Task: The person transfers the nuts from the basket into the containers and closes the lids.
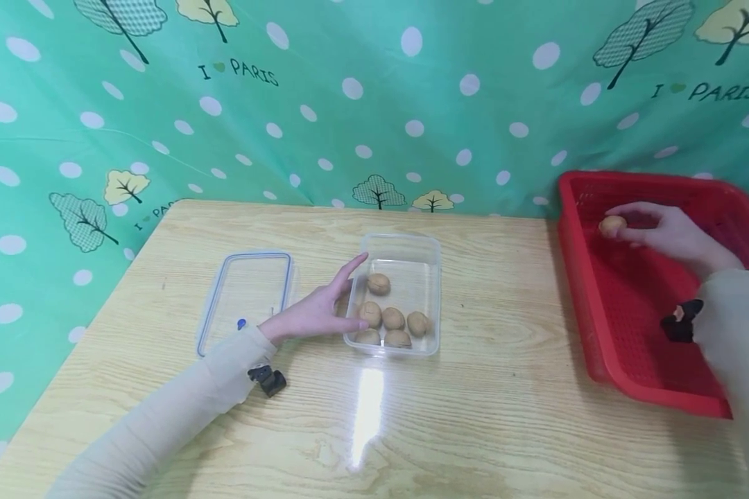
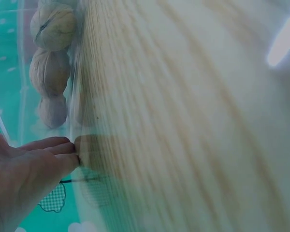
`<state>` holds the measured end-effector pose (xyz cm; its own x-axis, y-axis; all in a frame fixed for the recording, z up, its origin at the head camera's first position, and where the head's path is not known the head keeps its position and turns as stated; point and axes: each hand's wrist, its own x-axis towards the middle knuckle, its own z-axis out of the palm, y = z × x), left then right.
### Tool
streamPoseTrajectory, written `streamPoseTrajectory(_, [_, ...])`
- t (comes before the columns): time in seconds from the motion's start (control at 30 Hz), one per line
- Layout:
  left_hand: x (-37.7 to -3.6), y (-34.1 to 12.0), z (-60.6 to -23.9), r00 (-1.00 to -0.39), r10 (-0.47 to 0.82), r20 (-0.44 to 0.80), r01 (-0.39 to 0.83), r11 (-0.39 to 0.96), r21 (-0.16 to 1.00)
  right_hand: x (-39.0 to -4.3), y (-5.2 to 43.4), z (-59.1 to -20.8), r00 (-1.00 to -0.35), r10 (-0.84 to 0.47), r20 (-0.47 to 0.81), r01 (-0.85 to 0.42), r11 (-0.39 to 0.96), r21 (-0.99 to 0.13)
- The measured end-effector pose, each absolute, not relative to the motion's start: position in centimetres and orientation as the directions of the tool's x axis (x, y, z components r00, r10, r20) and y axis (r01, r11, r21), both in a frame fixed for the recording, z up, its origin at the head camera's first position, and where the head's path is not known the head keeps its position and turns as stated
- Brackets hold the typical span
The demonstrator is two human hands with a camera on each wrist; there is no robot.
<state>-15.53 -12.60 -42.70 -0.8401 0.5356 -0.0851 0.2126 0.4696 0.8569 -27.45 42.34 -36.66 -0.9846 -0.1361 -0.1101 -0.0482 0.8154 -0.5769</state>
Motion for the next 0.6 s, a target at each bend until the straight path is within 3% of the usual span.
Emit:
streamPoseTrajectory(0.33, [-15.3,-12.7,-42.6,-0.849,0.52,-0.095,0.207,0.493,0.845,-25.5,40.3,-32.6,-0.977,-0.059,-0.205,0.092,0.753,-0.652])
streamPoseTrajectory(0.6, [-15.4,-12.6,-42.5,-0.85,0.517,-0.105,0.205,0.508,0.836,-24.7,38.7,-30.0,-0.983,-0.163,-0.086,-0.063,0.734,-0.676])
